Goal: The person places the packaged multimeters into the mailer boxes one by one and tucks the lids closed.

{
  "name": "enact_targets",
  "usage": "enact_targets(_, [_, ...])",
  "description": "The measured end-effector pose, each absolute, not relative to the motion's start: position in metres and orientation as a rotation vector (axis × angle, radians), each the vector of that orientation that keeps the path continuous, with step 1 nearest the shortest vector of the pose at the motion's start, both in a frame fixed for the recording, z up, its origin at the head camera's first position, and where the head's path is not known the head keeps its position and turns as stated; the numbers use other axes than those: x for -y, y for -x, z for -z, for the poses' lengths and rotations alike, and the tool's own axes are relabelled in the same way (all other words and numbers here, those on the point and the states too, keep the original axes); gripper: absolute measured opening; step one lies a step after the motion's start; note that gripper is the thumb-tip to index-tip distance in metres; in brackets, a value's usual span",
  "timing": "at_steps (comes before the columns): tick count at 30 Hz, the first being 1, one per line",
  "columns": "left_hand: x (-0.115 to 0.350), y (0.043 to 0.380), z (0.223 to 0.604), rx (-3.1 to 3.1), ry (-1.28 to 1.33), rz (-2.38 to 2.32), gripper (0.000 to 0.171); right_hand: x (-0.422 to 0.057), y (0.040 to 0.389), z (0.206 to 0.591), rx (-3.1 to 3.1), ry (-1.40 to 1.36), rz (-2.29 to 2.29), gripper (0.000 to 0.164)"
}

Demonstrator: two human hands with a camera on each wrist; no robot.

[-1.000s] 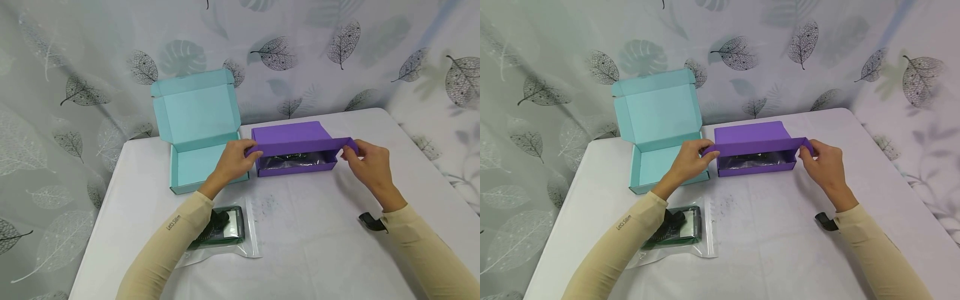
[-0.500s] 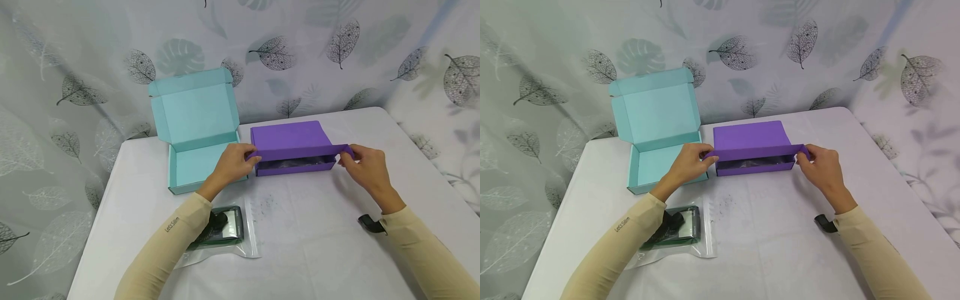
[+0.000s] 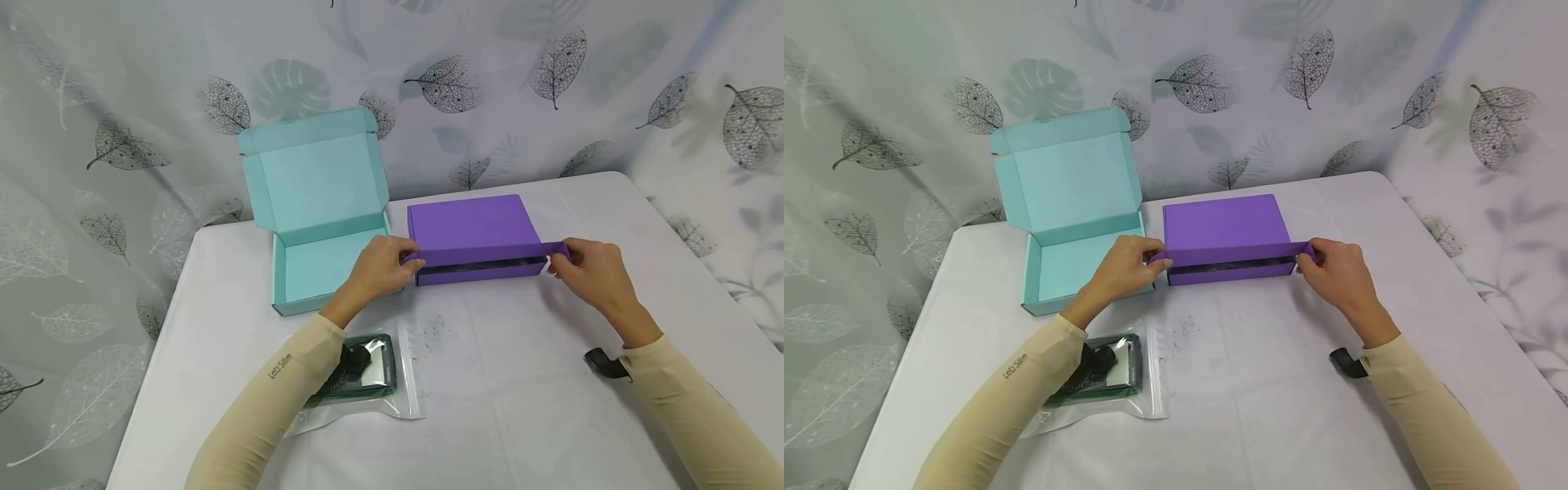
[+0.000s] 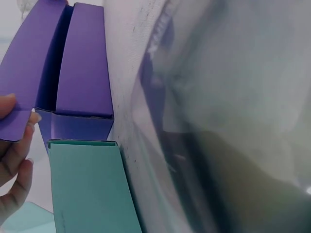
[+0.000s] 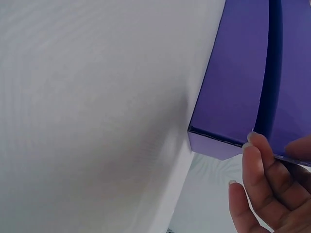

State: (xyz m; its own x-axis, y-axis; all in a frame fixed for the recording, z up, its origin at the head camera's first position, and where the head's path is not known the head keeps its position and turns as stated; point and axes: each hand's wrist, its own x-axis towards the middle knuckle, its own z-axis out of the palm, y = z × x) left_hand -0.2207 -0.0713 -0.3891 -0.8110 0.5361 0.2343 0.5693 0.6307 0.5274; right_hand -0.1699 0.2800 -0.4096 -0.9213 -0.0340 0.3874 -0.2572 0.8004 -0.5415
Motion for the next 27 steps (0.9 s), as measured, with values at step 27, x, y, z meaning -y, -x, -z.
enact_targets(27, [0.067, 0.214, 0.386, 2.897, 0.965, 0.772, 0.011, -0.286, 0.166, 0.399, 2.885, -0.215, -0.880, 0.048])
